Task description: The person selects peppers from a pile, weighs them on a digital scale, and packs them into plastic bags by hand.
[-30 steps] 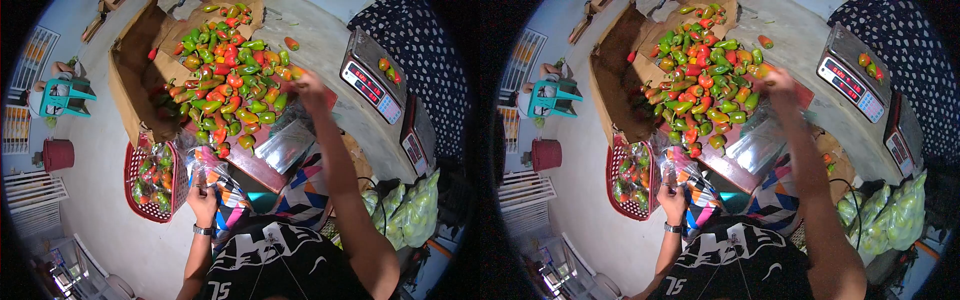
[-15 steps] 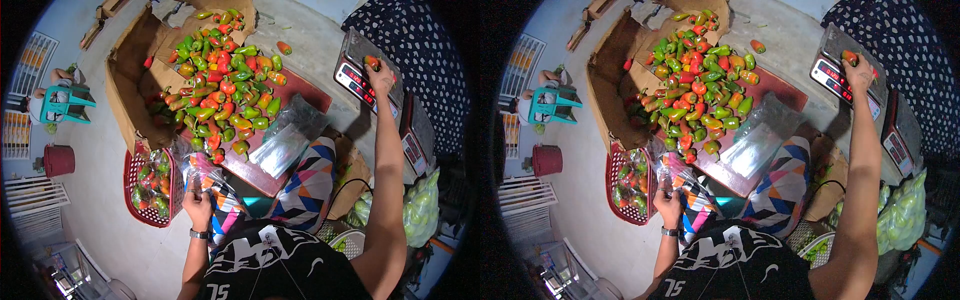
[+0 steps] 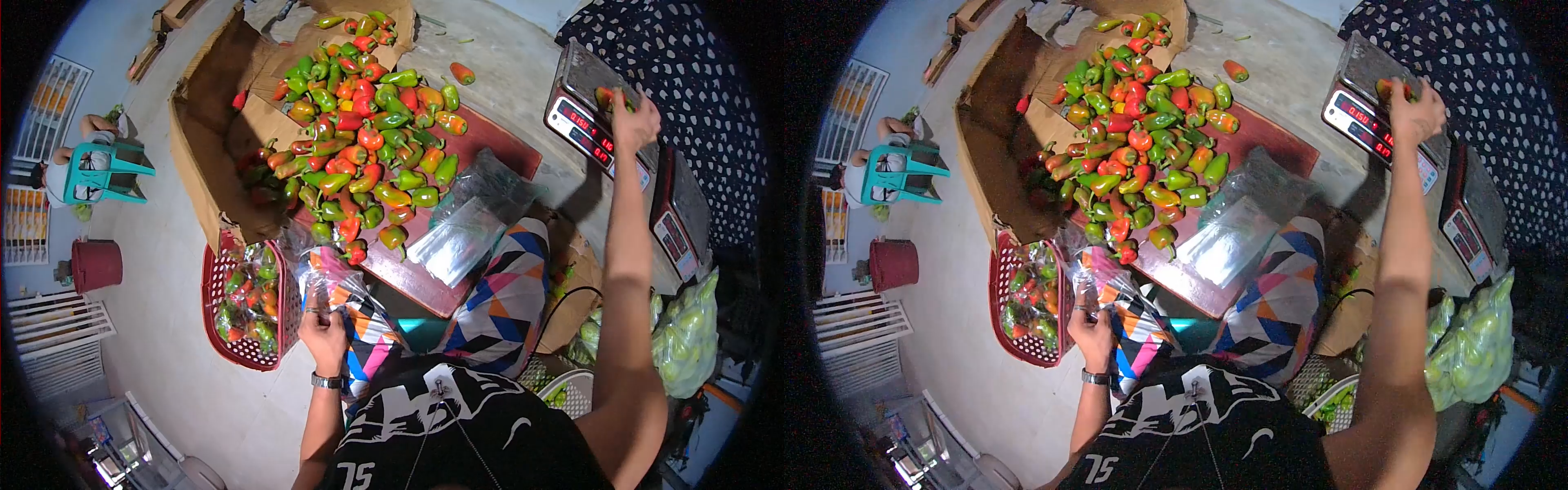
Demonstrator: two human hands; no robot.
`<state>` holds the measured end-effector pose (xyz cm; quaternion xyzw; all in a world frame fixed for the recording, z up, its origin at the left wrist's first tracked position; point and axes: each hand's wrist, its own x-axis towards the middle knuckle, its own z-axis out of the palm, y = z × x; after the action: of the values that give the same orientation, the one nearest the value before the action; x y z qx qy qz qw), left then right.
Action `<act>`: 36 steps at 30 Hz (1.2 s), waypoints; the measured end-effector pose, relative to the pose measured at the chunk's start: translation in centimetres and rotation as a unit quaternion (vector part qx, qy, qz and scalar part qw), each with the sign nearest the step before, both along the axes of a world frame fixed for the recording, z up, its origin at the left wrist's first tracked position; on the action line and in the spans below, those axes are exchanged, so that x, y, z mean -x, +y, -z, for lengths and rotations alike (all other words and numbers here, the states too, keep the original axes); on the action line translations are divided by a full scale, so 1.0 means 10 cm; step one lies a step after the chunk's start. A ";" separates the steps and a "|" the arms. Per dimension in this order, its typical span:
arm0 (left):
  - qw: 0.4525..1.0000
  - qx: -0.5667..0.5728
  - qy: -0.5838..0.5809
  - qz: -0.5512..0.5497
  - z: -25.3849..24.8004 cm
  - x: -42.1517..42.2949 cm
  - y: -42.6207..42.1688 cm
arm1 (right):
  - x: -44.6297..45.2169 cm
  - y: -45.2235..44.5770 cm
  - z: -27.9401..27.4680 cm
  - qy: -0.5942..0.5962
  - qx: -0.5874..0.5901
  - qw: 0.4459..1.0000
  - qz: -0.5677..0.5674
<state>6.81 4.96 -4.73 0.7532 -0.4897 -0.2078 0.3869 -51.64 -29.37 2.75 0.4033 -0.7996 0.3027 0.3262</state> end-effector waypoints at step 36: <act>0.998 -0.018 0.065 -0.008 0.01 -0.03 0.01 | -1.79 1.78 0.97 -0.185 -0.022 0.944 -0.274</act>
<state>7.10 5.09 -4.82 0.7489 -0.4538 -0.2617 0.4058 -33.74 -11.52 -6.95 0.5508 -0.7109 0.4319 0.0682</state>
